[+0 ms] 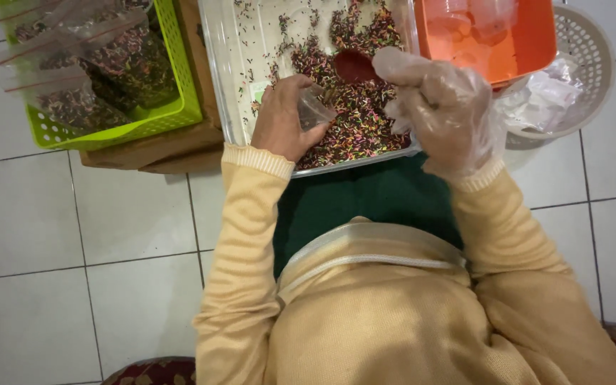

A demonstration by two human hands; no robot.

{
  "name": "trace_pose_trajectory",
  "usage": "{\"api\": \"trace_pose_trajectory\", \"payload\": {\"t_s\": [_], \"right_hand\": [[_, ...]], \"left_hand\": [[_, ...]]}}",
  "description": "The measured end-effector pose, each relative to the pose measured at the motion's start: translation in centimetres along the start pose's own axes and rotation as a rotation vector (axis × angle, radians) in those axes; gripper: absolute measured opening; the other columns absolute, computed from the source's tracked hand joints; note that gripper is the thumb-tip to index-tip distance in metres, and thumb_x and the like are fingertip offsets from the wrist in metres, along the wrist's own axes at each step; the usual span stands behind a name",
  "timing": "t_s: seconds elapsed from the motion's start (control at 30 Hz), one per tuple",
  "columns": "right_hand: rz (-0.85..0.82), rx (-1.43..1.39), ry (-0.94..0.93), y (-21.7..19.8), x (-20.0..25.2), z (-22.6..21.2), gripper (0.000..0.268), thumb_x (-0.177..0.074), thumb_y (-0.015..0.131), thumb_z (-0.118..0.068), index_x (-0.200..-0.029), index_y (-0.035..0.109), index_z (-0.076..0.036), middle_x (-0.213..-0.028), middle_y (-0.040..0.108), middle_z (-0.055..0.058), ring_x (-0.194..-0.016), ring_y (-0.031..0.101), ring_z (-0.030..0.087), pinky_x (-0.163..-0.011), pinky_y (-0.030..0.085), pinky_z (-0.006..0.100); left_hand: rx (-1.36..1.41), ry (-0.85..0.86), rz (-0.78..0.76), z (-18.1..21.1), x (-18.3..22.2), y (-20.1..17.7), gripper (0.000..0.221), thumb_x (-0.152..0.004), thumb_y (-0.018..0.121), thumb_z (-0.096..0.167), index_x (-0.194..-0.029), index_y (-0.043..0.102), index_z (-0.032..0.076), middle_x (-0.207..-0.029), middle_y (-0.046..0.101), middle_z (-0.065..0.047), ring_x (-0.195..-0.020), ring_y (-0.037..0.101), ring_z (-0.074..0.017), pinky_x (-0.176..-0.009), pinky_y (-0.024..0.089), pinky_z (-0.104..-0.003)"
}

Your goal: Scooping sprinkles from a tray into small plastic bags using a spoon.

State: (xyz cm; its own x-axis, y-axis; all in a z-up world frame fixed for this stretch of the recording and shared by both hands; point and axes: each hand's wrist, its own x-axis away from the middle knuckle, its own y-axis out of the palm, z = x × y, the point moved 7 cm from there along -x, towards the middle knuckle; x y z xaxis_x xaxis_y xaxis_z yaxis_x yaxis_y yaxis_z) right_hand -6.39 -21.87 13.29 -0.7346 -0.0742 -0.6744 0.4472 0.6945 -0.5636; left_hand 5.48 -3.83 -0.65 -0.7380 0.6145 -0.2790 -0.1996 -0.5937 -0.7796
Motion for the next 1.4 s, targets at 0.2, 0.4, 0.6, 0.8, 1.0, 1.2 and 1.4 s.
{"api": "trace_pose_trajectory", "payload": {"t_s": [0.2,0.4,0.6,0.8,1.0,1.2,1.4], "right_hand": [[-0.192,0.251,-0.049,0.3,-0.6,3.1,0.023,-0.109,0.058,0.013,-0.093,0.074,0.007,-0.072,0.069,0.014,-0.05,0.055,0.014,-0.041,0.044,0.029],[-0.427,0.295,-0.017,3.2,-5.2,2.0,0.034,-0.096,0.053,0.01,-0.098,0.079,-0.012,-0.075,0.073,0.009,-0.054,0.064,0.015,-0.038,0.051,0.03],[-0.226,0.087,-0.066,4.7,-3.9,4.9,0.021,-0.102,0.065,0.007,-0.117,0.075,-0.004,-0.063,0.036,-0.003,-0.054,0.041,0.013,-0.094,0.057,0.039],[-0.183,0.09,-0.136,2.5,-2.6,2.8,0.008,-0.114,0.056,0.011,-0.116,0.06,0.005,-0.098,0.072,0.019,-0.07,0.065,0.024,-0.058,0.055,0.036],[-0.022,0.53,-0.113,0.9,1.5,5.8,0.021,-0.114,0.063,0.006,-0.094,0.057,0.0,-0.076,0.064,0.01,-0.053,0.052,0.012,-0.044,0.043,0.025],[-0.025,0.257,-0.131,1.6,2.3,4.5,0.012,-0.108,0.052,0.011,-0.103,0.061,0.005,-0.092,0.072,0.015,-0.053,0.036,0.012,-0.045,0.032,0.028],[0.08,0.23,0.012,0.6,3.4,5.8,0.015,-0.112,0.055,0.007,-0.098,0.062,0.004,-0.078,0.062,0.012,-0.06,0.049,0.018,-0.053,0.04,0.033]], "left_hand": [[0.017,0.009,0.01,1.4,-0.3,-1.0,0.057,-0.081,0.091,0.03,-0.12,0.053,0.012,-0.116,0.064,-0.012,-0.102,0.062,-0.0334,-0.092,0.049,-0.049],[0.038,-0.092,-0.051,1.6,-0.3,-1.4,0.057,-0.08,0.091,0.03,-0.121,0.054,0.012,-0.12,0.064,-0.013,-0.105,0.058,-0.034,-0.085,0.049,-0.045],[0.028,-0.032,-0.015,1.5,-0.3,-1.3,0.06,-0.082,0.09,0.034,-0.123,0.053,0.011,-0.119,0.064,-0.014,-0.103,0.059,-0.0338,-0.089,0.049,-0.047],[0.052,-0.048,-0.027,1.4,-0.5,-1.3,0.061,-0.08,0.092,0.03,-0.122,0.053,0.008,-0.117,0.068,-0.015,-0.104,0.067,-0.0298,-0.103,0.043,-0.051],[0.041,-0.043,-0.033,1.1,-0.4,-0.9,0.063,-0.077,0.092,0.027,-0.123,0.054,0.007,-0.118,0.066,-0.015,-0.105,0.064,-0.0303,-0.103,0.045,-0.049],[0.025,-0.037,-0.038,0.6,-0.4,-0.5,0.07,-0.076,0.094,0.03,-0.127,0.05,0.008,-0.12,0.065,-0.015,-0.109,0.066,-0.0313,-0.109,0.041,-0.053],[0.024,0.019,-0.002,0.8,-0.3,-0.6,0.068,-0.075,0.094,0.028,-0.123,0.05,0.009,-0.116,0.066,-0.015,-0.106,0.064,-0.0306,-0.101,0.045,-0.047]]}}
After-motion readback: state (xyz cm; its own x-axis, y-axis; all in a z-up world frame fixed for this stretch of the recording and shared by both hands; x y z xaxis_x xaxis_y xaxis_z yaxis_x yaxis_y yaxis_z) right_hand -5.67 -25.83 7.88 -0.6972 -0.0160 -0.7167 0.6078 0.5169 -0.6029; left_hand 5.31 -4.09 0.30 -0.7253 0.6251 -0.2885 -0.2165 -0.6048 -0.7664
